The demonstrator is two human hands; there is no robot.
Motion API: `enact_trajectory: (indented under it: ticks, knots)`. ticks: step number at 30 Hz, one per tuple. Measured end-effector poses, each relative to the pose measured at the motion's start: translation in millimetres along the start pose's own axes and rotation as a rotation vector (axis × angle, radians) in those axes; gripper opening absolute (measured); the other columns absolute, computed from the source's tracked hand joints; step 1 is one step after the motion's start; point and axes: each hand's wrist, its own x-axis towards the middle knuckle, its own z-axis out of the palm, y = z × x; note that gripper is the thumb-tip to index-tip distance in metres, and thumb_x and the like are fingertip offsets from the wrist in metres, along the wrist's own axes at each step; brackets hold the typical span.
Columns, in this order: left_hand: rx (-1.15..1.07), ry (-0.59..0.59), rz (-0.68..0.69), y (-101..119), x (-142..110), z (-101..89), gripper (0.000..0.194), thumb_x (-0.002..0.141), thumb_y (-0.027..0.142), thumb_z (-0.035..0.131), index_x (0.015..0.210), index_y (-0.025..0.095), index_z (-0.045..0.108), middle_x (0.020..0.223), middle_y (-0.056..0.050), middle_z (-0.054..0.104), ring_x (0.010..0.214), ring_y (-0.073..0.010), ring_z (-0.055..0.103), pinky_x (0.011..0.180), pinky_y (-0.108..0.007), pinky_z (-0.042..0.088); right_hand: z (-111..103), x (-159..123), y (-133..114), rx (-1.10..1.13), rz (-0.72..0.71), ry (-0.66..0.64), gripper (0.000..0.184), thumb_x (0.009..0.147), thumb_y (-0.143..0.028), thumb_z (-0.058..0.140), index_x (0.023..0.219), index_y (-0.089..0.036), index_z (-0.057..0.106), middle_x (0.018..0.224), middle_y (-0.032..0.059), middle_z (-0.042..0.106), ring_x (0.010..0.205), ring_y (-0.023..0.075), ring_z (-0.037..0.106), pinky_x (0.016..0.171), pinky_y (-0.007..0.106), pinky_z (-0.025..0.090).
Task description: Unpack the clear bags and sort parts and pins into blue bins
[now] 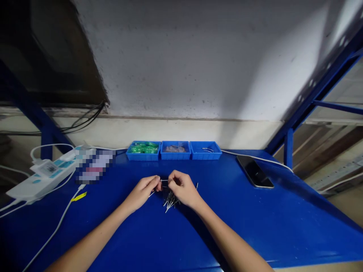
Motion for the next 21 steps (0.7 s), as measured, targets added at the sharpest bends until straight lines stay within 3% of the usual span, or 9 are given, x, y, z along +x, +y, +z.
enact_trajectory:
  ticks: [5, 14, 21]
  knots:
    - [-0.119, 0.05, -0.057, -4.3, 1.1, 0.9, 0.036, 0.089, 0.043, 0.042, 0.069, 0.016, 0.052, 0.066, 0.0, 0.054, 0.065, -0.0132, 0.051, 0.062, -0.023, 0.039, 0.0, -2.5, -1.3, -0.096, -0.038, 0.0, 0.01, 0.074, -0.018, 0.047, 0.064, -0.018, 0.046, 0.056, -0.0055, 0.041, 0.052, 0.0084, 0.037, 0.052, 0.021, 0.03]
    - [-0.003, 0.099, -0.01, -4.5, -0.9, -4.3, 0.026, 0.086, 0.04, 0.048, 0.08, 0.016, 0.056, 0.071, 0.0, 0.058, 0.068, -0.014, 0.053, 0.066, -0.024, 0.04, -1.4, -3.7, -4.0, -0.257, -0.103, 0.014, 0.021, 0.085, -0.029, 0.049, 0.069, -0.017, 0.054, 0.063, -0.0024, 0.052, 0.057, 0.0096, 0.044, 0.055, 0.022, 0.033]
    - [0.036, 0.1, 0.024, -2.9, -0.9, -8.6, 0.028, 0.087, 0.042, 0.047, 0.084, 0.016, 0.059, 0.075, -0.002, 0.062, 0.071, -0.0155, 0.057, 0.065, -0.025, 0.042, 1.8, -5.7, -3.0, -0.292, -0.186, 0.058, 0.02, 0.084, -0.024, 0.049, 0.066, -0.017, 0.051, 0.06, -0.0026, 0.051, 0.054, 0.009, 0.044, 0.054, 0.021, 0.034]
